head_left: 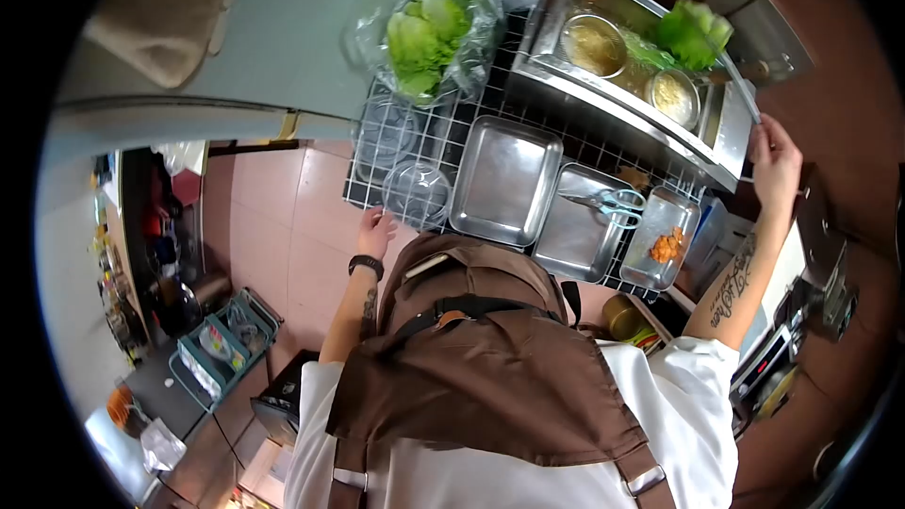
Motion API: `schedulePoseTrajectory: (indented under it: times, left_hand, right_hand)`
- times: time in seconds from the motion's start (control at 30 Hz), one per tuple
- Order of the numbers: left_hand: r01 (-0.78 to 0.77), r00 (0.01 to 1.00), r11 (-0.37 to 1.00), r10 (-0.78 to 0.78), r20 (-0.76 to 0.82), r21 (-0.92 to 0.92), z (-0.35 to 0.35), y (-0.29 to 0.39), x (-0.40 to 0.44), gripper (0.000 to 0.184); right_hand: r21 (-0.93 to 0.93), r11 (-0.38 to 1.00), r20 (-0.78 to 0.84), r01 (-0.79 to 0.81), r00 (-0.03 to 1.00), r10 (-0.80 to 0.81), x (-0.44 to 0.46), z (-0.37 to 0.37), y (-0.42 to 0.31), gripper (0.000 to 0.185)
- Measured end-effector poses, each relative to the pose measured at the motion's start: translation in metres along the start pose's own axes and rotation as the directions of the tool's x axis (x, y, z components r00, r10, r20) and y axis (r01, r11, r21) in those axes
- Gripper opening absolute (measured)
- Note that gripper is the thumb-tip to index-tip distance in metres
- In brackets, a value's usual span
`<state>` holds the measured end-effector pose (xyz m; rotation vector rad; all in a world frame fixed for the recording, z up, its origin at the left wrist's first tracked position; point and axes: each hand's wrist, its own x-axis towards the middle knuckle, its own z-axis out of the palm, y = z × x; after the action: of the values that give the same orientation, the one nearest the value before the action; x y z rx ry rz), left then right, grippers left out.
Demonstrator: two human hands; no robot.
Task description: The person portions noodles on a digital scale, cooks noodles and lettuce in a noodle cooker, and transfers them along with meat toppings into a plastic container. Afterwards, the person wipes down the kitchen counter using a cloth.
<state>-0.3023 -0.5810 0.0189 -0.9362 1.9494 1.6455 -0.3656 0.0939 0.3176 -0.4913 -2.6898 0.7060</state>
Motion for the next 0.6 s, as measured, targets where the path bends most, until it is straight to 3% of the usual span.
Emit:
schedulePoseTrajectory:
  times: [0.1, 0.17, 0.23, 0.27, 0.3, 0.37, 0.5, 0.6]
  left_hand:
    - [0.003, 1.0, 0.994, 0.0, -0.031, 0.111, 0.012, -0.006, 0.011, 0.034]
    - [0.029, 0.999, 0.986, -0.025, -0.03, 0.162, 0.011, -0.008, 0.018, 0.029]
    - [-0.004, 1.0, 0.996, 0.005, -0.01, 0.094, 0.011, -0.012, 0.018, 0.025]
    - [-0.021, 1.0, 0.998, 0.021, -0.001, 0.06, 0.011, -0.013, 0.018, 0.023]
    - [-0.037, 0.999, 0.999, 0.037, 0.008, 0.027, 0.011, -0.014, 0.017, 0.022]
    - [-0.096, 0.995, 0.993, 0.098, 0.035, -0.07, 0.011, 0.003, -0.003, 0.02]
    - [-0.197, 0.97, 0.959, 0.221, 0.105, -0.202, 0.023, 0.065, -0.052, 0.014]
    - [-0.232, 0.929, 0.948, 0.282, 0.238, -0.219, 0.053, 0.111, -0.069, 0.012]
  right_hand:
    - [-0.241, 0.968, 0.064, 0.068, 0.996, -0.054, -0.012, 0.026, 0.016, 0.024]
    - [-0.213, 0.976, -0.007, 0.042, 0.999, -0.044, -0.02, 0.024, -0.005, 0.026]
    - [-0.129, 0.992, -0.061, 0.007, 0.998, -0.015, -0.027, 0.025, -0.01, 0.026]
    - [-0.211, 0.977, -0.011, -0.043, 0.999, 0.042, -0.028, 0.023, -0.021, 0.025]
    - [-0.229, 0.973, -0.015, 0.035, 0.999, -0.039, -0.03, 0.026, -0.026, 0.025]
    - [-0.227, 0.974, 0.0, 0.015, 1.0, -0.015, -0.033, 0.024, -0.033, 0.025]
    - [-0.052, 0.994, 0.025, -0.093, 0.995, 0.095, -0.046, -0.001, -0.05, 0.026]
    - [0.081, 0.993, 0.058, -0.081, 0.995, 0.076, -0.062, -0.022, -0.071, 0.025]
